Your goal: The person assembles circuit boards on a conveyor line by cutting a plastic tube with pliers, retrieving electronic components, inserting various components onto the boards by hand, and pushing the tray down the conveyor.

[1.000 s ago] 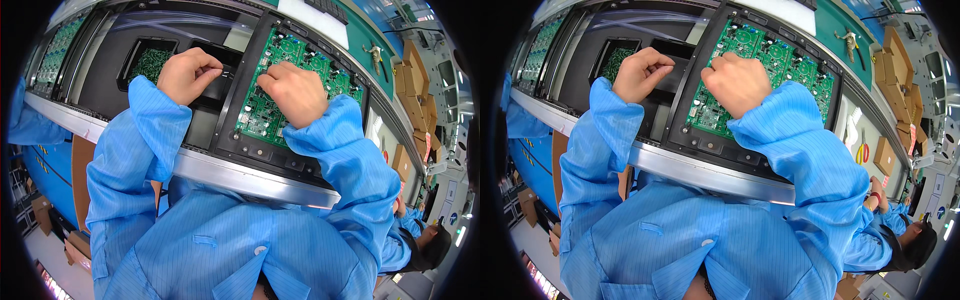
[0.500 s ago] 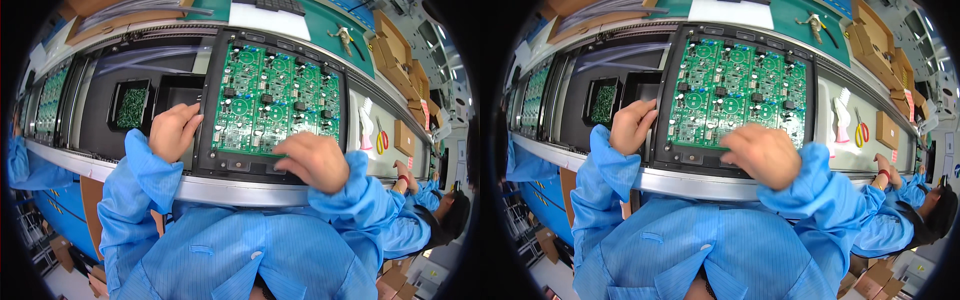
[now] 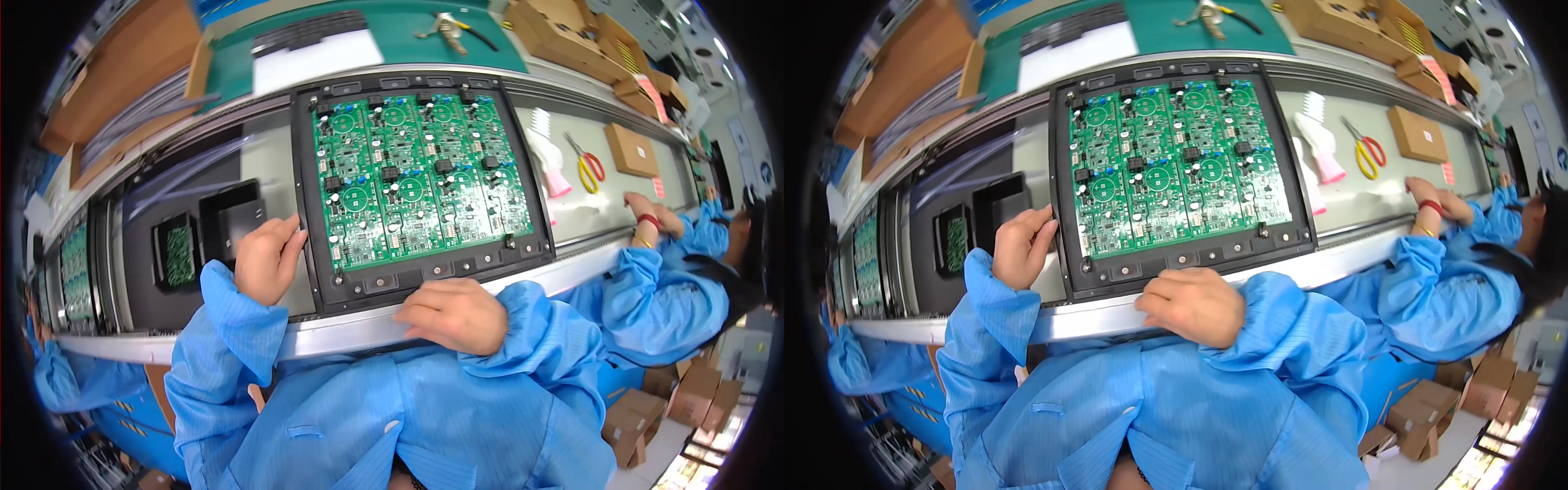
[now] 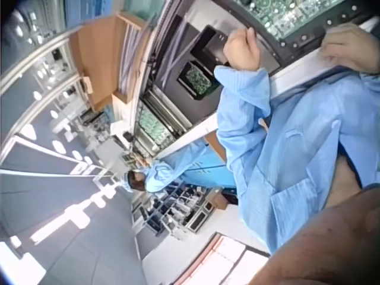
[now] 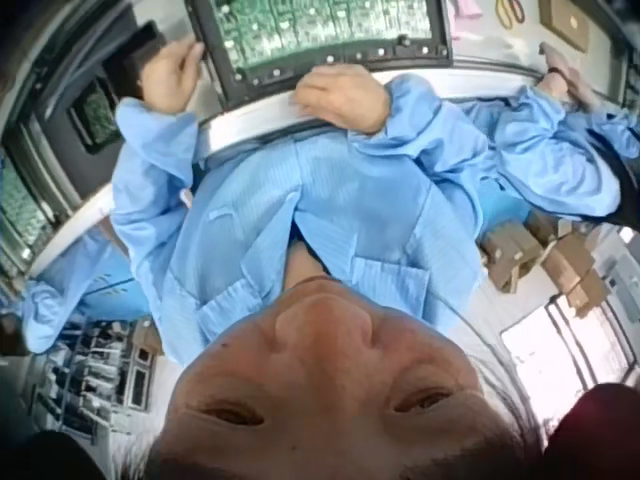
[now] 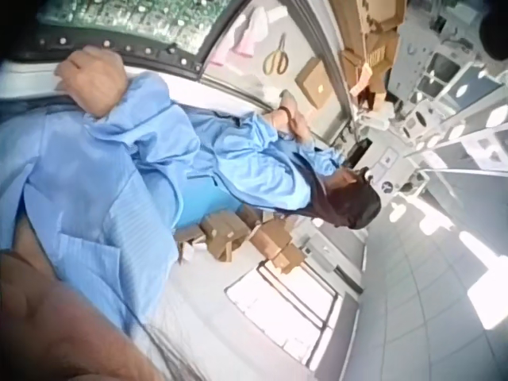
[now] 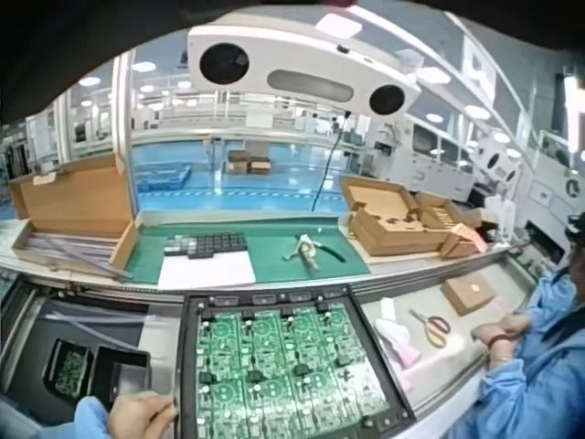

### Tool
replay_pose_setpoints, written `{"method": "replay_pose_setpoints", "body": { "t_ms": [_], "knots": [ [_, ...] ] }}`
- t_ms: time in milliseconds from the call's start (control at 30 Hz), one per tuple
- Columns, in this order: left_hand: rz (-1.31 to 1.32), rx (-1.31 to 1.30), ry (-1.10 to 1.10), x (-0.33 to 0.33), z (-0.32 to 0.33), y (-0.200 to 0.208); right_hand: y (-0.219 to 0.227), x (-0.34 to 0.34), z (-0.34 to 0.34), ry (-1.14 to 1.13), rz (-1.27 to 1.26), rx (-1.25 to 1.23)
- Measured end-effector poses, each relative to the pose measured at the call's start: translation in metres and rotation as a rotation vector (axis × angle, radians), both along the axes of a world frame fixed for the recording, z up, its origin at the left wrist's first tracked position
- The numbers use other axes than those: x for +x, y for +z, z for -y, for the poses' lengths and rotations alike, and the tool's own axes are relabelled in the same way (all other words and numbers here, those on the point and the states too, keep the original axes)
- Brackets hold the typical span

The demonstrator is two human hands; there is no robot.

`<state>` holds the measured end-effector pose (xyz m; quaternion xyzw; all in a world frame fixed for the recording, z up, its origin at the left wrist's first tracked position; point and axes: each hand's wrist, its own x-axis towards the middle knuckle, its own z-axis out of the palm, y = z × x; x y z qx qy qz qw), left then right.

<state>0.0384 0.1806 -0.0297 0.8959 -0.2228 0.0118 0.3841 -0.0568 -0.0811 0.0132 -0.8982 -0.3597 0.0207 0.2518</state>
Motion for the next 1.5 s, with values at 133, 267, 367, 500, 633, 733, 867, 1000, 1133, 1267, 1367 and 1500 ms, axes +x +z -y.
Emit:
{"method": "replay_pose_setpoints", "body": {
  "t_ms": [133, 267, 367, 500, 633, 733, 867, 1000, 1133, 1267, 1367, 1500],
  "knots": [
    [-0.015, 0.010, -0.109, 0.012, -0.013, -0.012, -0.011, -0.009, -0.044, -0.024, 0.013, -0.006],
    [-0.018, -0.026, -0.246, 0.020, -0.019, -0.018, -0.025, -0.020, -0.094, -0.073, 0.009, 0.058],
    [-0.021, -0.038, -0.334, 0.029, -0.024, -0.023, -0.037, -0.021, -0.133, -0.114, 0.019, 0.094],
    [-0.024, -0.057, -0.409, 0.034, -0.027, -0.038, -0.049, -0.021, -0.171, -0.151, 0.027, 0.138],
    [-0.004, -0.081, -0.407, 0.035, -0.029, -0.045, -0.056, -0.021, -0.192, -0.180, 0.039, 0.160],
    [-0.059, -0.044, -0.448, 0.039, -0.028, -0.043, -0.061, -0.020, -0.203, -0.191, 0.021, 0.173],
    [-0.084, -0.060, -0.472, 0.041, -0.028, -0.045, -0.065, -0.016, -0.218, -0.196, 0.011, 0.175],
    [-0.108, -0.127, -0.508, 0.044, -0.035, -0.049, -0.065, -0.014, -0.224, -0.200, 0.002, 0.178],
    [-0.190, -0.277, -0.594, 0.042, -0.066, -0.052, -0.063, -0.012, -0.226, -0.195, -0.013, 0.205],
    [-0.260, -0.356, -0.652, 0.039, -0.126, -0.033, -0.066, -0.010, -0.225, -0.229, 0.000, 0.187],
    [-0.229, -0.303, -0.432, 0.048, -0.200, -0.037, -0.068, -0.007, -0.226, -0.231, -0.016, 0.173],
    [0.043, -0.017, 0.108, 0.077, -0.353, -0.073, -0.065, -0.004, -0.231, -0.227, -0.030, 0.168]
  ]
}}
